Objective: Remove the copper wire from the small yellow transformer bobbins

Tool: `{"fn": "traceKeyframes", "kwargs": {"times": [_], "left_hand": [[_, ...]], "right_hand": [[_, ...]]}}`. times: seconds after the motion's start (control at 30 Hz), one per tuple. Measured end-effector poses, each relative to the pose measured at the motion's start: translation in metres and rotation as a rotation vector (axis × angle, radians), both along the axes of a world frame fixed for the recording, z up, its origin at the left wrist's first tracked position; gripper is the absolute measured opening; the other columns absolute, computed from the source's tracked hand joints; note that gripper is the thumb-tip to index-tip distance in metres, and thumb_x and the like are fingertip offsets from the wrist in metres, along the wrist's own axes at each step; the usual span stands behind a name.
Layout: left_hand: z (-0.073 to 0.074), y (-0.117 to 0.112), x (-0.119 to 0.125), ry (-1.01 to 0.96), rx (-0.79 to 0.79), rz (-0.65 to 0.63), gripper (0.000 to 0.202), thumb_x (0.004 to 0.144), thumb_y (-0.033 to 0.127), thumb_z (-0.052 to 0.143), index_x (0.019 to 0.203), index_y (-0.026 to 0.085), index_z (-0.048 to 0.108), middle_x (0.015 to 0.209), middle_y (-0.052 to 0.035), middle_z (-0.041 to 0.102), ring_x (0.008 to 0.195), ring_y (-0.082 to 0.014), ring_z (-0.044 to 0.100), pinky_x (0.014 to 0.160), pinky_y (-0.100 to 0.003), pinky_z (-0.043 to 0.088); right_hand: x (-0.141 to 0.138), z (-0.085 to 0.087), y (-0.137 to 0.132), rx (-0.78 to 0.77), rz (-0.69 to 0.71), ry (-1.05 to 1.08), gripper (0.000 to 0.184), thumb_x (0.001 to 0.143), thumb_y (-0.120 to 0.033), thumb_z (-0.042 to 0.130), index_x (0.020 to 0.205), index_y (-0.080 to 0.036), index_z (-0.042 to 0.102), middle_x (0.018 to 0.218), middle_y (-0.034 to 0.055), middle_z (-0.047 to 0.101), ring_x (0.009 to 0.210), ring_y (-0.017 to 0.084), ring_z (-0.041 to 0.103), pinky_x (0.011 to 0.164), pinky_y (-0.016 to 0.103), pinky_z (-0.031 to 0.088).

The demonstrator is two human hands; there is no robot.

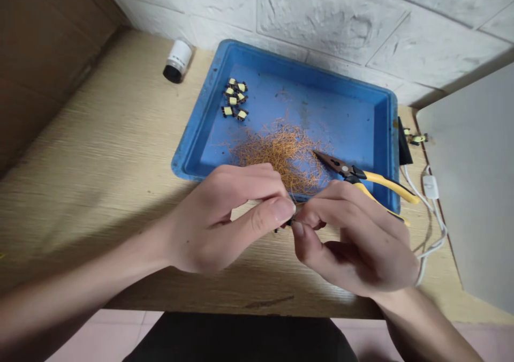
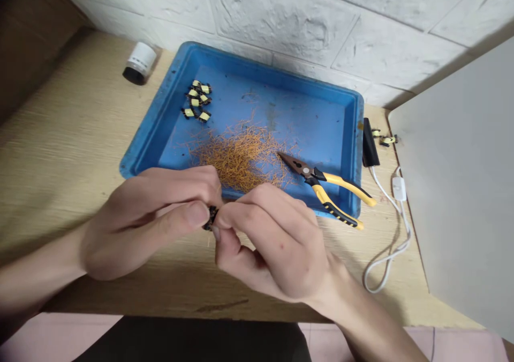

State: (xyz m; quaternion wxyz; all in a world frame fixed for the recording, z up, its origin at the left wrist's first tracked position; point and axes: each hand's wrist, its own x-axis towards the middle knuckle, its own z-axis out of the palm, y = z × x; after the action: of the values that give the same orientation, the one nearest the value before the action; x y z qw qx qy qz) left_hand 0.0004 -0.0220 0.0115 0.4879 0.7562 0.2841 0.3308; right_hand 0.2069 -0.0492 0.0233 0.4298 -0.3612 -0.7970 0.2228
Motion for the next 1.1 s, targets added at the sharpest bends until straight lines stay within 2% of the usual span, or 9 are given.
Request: {"fn": "traceKeyframes", "kwargs": {"times": [0.2, 0.43, 0.6, 0.77, 0.93, 1.1], "left_hand": [[0.002, -0.001, 0.0, 0.038, -0.009, 0.043, 0.033, 0.107, 0.02, 0.053, 0.076, 0.019, 0.064, 0.068, 0.0016, 0.062, 0.068, -0.0143, 0.057, 0.067, -0.03, 0.047], [0.002, -0.001, 0.002, 0.057, -0.028, 0.137, 0.029, 0.105, 0.021, 0.055, 0.08, 0.019, 0.069, 0.073, 0.0029, 0.067, 0.07, -0.0124, 0.063, 0.068, -0.028, 0.049], [0.0, -0.001, 0.003, 0.048, -0.035, 0.224, 0.024, 0.104, 0.027, 0.061, 0.085, 0.02, 0.075, 0.08, 0.0023, 0.074, 0.072, -0.0128, 0.066, 0.067, -0.027, 0.049], [-0.001, 0.0, 0.003, 0.05, -0.034, 0.218, 0.023, 0.104, 0.027, 0.062, 0.086, 0.02, 0.075, 0.078, 0.0034, 0.073, 0.07, -0.0124, 0.067, 0.065, -0.025, 0.049], [0.0, 0.0, 0.003, 0.078, 0.01, 0.227, 0.025, 0.104, 0.024, 0.062, 0.083, 0.02, 0.074, 0.075, 0.0045, 0.071, 0.067, -0.0103, 0.064, 0.067, -0.024, 0.05], [-0.001, 0.001, 0.005, 0.079, 0.077, 0.255, 0.023, 0.103, 0.024, 0.064, 0.084, 0.02, 0.075, 0.074, 0.0044, 0.071, 0.065, -0.011, 0.062, 0.07, -0.025, 0.052]], "right_hand": [[0.001, -0.004, -0.001, 0.019, -0.015, 0.028, 0.026, 0.086, -0.002, 0.069, 0.093, -0.027, 0.063, 0.073, 0.0001, 0.074, 0.061, 0.015, 0.068, 0.052, 0.03, 0.055], [0.01, -0.013, -0.004, -0.113, 0.034, 0.072, 0.025, 0.091, -0.008, 0.073, 0.106, -0.028, 0.068, 0.086, 0.0007, 0.076, 0.071, 0.017, 0.068, 0.063, 0.035, 0.057], [0.01, -0.014, 0.0, -0.193, 0.027, 0.134, 0.018, 0.097, -0.012, 0.072, 0.104, -0.028, 0.071, 0.087, 0.0009, 0.076, 0.073, 0.018, 0.068, 0.062, 0.036, 0.055], [0.008, -0.012, 0.002, -0.287, 0.033, 0.179, 0.014, 0.099, -0.013, 0.071, 0.1, -0.027, 0.07, 0.078, -0.0005, 0.07, 0.073, 0.017, 0.065, 0.061, 0.034, 0.053], [0.008, -0.014, 0.002, -0.253, 0.031, 0.159, 0.016, 0.098, -0.011, 0.073, 0.102, -0.027, 0.07, 0.081, -0.0008, 0.071, 0.074, 0.016, 0.064, 0.063, 0.032, 0.052], [0.011, -0.016, 0.003, -0.303, 0.032, 0.18, 0.014, 0.098, -0.013, 0.075, 0.102, -0.026, 0.072, 0.081, -0.0004, 0.07, 0.076, 0.016, 0.064, 0.064, 0.032, 0.052]]}}
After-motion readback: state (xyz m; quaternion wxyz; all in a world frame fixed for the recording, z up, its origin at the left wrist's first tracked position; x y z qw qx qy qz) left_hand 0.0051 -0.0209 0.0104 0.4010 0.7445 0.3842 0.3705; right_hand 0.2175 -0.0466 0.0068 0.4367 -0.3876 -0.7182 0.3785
